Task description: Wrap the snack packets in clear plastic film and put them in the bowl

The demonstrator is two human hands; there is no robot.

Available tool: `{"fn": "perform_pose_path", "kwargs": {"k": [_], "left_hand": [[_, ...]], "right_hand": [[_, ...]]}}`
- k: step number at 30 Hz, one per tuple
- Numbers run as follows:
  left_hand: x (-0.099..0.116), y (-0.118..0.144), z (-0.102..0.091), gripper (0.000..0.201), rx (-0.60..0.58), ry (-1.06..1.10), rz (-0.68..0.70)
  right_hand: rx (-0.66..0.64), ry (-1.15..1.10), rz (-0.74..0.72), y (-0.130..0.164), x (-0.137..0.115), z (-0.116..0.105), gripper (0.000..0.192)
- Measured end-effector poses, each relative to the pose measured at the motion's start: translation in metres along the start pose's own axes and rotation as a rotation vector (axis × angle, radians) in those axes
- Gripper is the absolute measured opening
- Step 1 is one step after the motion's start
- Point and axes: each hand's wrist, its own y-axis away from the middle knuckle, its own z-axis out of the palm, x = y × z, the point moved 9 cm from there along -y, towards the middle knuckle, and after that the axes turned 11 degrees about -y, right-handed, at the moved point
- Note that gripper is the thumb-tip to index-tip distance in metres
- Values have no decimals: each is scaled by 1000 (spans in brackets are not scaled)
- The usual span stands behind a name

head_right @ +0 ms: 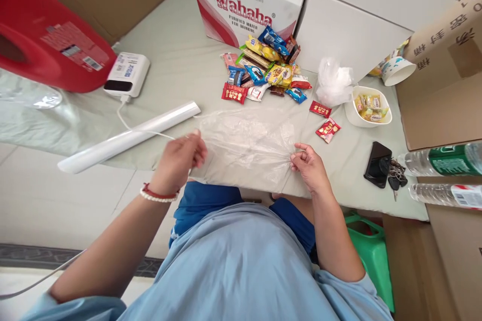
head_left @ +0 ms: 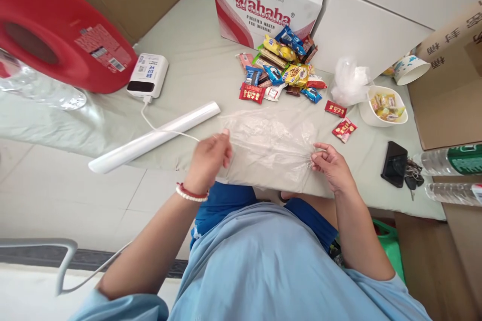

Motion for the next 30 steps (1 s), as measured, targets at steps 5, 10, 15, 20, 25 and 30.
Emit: {"fn": "perform_pose_path", "kwargs": {"k": [5,10,15,20,25,30], "left_hand": [[-32,41,46,72,-287,-308,-184],[-34,42,81,62,-291,219,-265],[-28,30,82,58,-350,414,-284],[-26,27,46,48,-374,248,-244],[-36,37,33,51,-395,248,-345],[-46,45,29,61,-358,237,-381]], "right_hand": [[34,-47,9,2,0,-1,58],[-3,-131,77,4,7,4,56],[4,-198,72,4,6,-6,53],[73,-174,26,2,1,-30,50],[89,-70,23,2,3,-33,59],[80,-21,19,4,4,-30,64]]}}
